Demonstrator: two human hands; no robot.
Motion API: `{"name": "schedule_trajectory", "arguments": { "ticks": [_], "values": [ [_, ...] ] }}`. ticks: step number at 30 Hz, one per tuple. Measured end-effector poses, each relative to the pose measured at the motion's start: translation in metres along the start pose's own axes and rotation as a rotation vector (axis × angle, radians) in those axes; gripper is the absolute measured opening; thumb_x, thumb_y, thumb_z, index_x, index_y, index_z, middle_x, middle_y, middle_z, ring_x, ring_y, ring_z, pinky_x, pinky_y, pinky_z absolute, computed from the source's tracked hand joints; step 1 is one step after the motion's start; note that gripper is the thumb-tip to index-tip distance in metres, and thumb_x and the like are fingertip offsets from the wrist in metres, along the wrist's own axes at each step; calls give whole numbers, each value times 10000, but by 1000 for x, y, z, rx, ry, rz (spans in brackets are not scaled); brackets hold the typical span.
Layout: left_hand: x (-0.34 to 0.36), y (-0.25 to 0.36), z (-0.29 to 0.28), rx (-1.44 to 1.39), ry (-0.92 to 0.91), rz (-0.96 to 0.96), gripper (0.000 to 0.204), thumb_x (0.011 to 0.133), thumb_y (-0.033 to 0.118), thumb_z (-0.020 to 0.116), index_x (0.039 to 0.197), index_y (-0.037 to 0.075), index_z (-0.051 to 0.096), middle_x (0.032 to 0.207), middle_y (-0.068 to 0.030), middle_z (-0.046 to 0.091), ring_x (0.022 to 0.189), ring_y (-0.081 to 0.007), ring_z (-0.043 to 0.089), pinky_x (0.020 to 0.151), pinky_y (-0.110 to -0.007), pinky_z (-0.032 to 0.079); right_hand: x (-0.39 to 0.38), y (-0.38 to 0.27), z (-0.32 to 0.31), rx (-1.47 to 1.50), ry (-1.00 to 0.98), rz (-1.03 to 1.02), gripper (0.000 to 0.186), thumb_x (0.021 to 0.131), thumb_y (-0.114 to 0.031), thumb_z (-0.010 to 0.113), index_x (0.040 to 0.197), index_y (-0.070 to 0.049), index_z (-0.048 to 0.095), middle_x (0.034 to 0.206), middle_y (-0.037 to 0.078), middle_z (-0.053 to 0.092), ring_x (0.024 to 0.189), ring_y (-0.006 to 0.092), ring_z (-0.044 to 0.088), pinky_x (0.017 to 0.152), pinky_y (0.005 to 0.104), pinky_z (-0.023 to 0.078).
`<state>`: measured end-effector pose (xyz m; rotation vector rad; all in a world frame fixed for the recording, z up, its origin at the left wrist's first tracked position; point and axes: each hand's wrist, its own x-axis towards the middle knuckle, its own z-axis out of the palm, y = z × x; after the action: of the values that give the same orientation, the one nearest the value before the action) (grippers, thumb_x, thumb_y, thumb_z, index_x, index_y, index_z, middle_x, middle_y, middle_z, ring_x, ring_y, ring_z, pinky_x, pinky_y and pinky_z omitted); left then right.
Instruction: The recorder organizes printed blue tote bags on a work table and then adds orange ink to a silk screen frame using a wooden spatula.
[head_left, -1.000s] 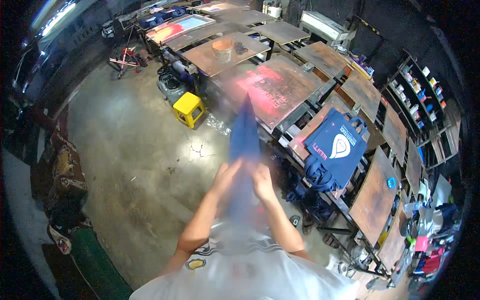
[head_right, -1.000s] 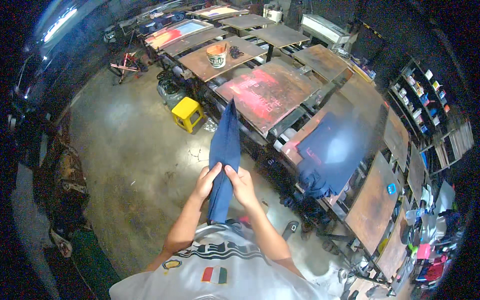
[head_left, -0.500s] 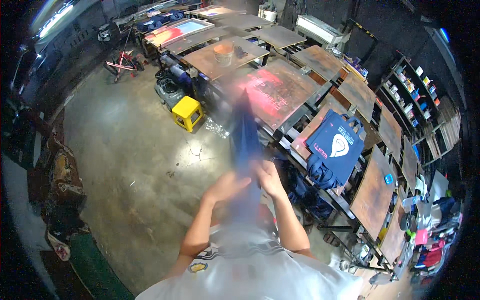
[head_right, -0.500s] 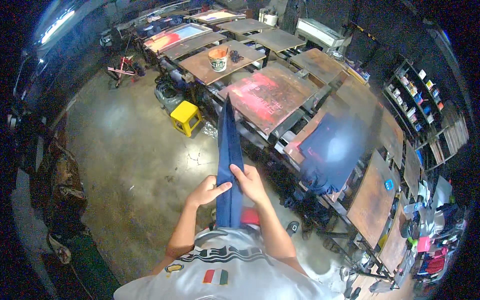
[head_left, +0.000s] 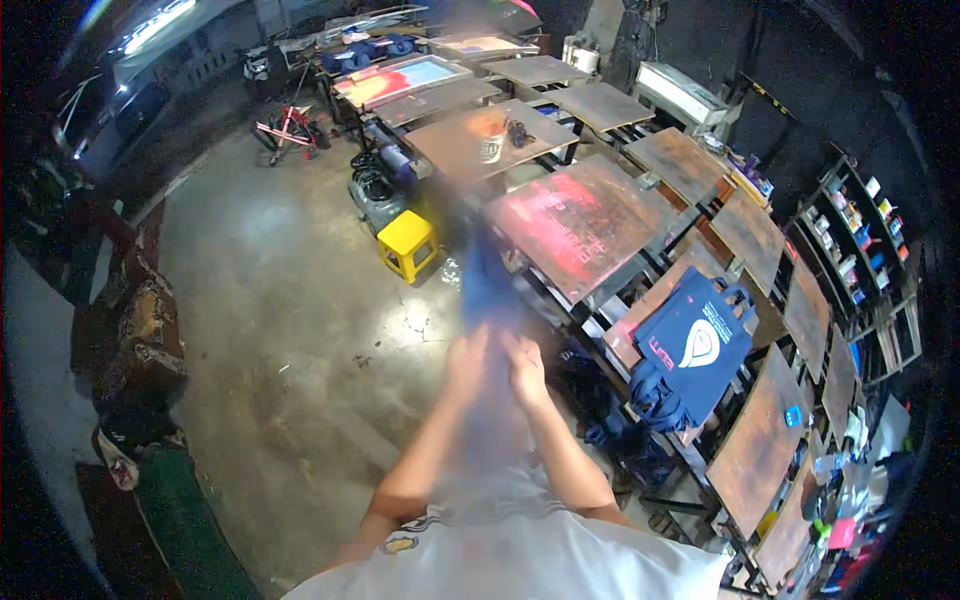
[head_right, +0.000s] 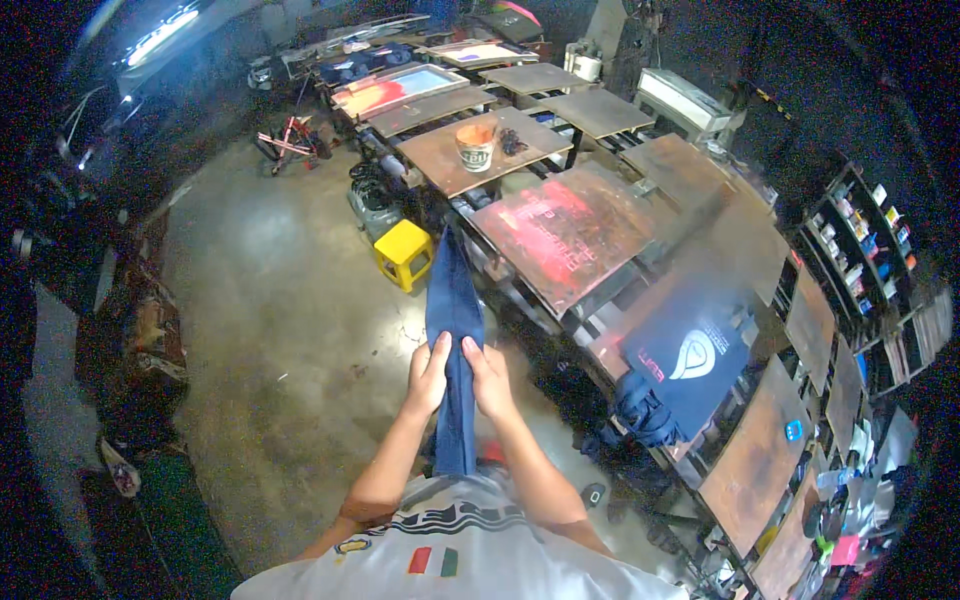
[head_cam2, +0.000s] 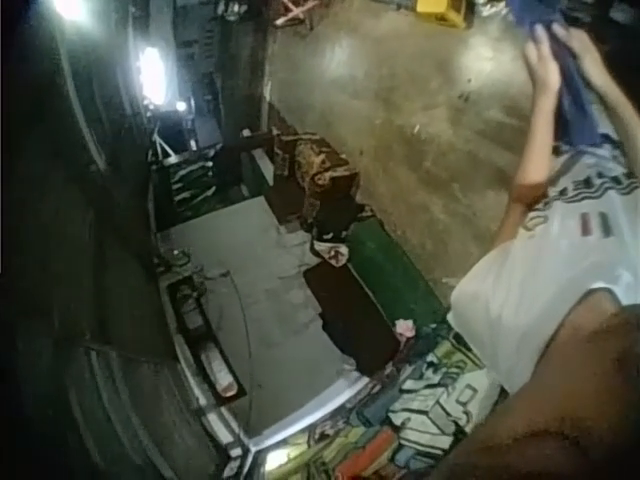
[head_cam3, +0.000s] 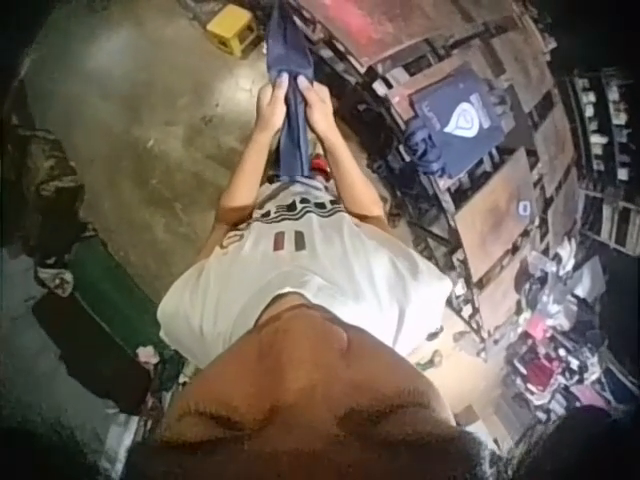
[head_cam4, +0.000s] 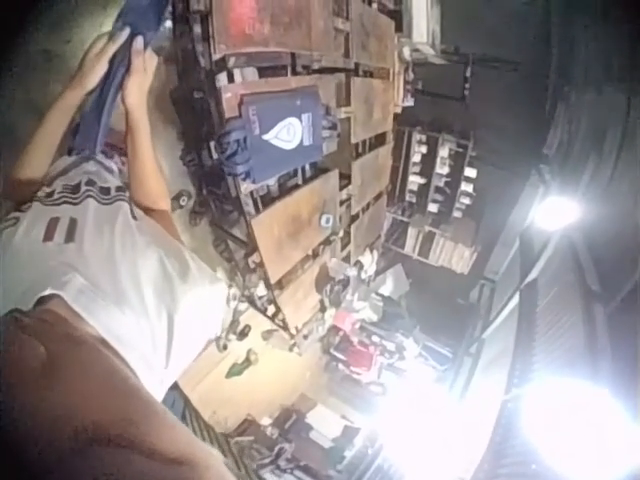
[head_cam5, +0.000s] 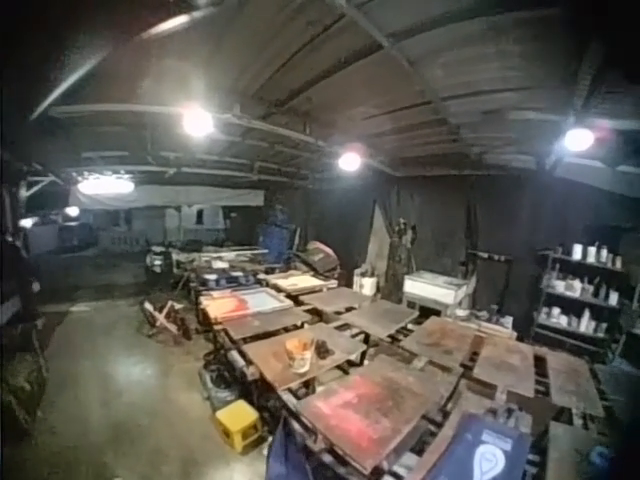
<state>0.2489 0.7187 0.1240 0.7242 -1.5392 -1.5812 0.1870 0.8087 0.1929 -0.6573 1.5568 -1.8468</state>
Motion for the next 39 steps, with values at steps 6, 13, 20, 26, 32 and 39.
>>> {"name": "schedule_trajectory", "arguments": {
  "ticks": [6, 13, 20, 26, 32, 39],
  "values": [
    [22, -4, 15, -92, 1, -184, 460, 989, 404, 526, 896, -22, 673, 744, -47, 629, 716, -154, 563, 640, -351, 463, 17, -14, -4, 350, 186, 171, 310, 953, -352, 620, 860, -57, 646, 790, -50, 564, 762, 99, 483, 695, 284, 391],
    [58, 37, 34, 183, -453, -131, 351, 1033, 299, 505, 1085, -17, 648, 966, -8, 660, 869, -90, 591, 795, -264, 489, 72, -17, -87, -88, -133, -68, 365, 981, -343, 591, 1000, 11, 678, 867, 22, 675, 784, 78, 579, 708, 261, 479],
    [92, 82, 96, 199, -527, -156, 324, 1021, 303, 529, 1010, 3, 651, 837, 31, 616, 757, -56, 541, 686, -244, 459, 114, -25, -131, -324, -131, -374, 333, 991, -290, 573, 918, 22, 663, 708, 15, 627, 692, 67, 555, 619, 280, 472],
    [105, 38, 133, 14, -341, -273, 370, 1018, 353, 519, 1031, 13, 663, 870, 8, 654, 727, -55, 593, 666, -222, 486, 134, -21, -149, 132, -124, -72, 401, 1026, -363, 509, 1084, 10, 647, 904, 21, 672, 775, 100, 615, 730, 271, 508],
    [107, 26, 159, -249, -203, -304, 394, 1007, 368, 510, 1094, 9, 648, 913, -49, 685, 738, -109, 649, 689, -245, 530, 141, -30, -155, 235, -76, 22, 413, 1015, -382, 528, 1139, -4, 640, 979, 34, 684, 809, 102, 630, 756, 269, 516],
    [121, -3, 172, -409, -250, -443, 392, 999, 358, 509, 1129, 13, 643, 945, -32, 669, 808, -134, 633, 731, -285, 512, 154, -19, -177, 479, 87, 30, 375, 981, -359, 590, 1077, -6, 672, 963, 25, 686, 801, 110, 628, 769, 269, 501]
  ]
}}
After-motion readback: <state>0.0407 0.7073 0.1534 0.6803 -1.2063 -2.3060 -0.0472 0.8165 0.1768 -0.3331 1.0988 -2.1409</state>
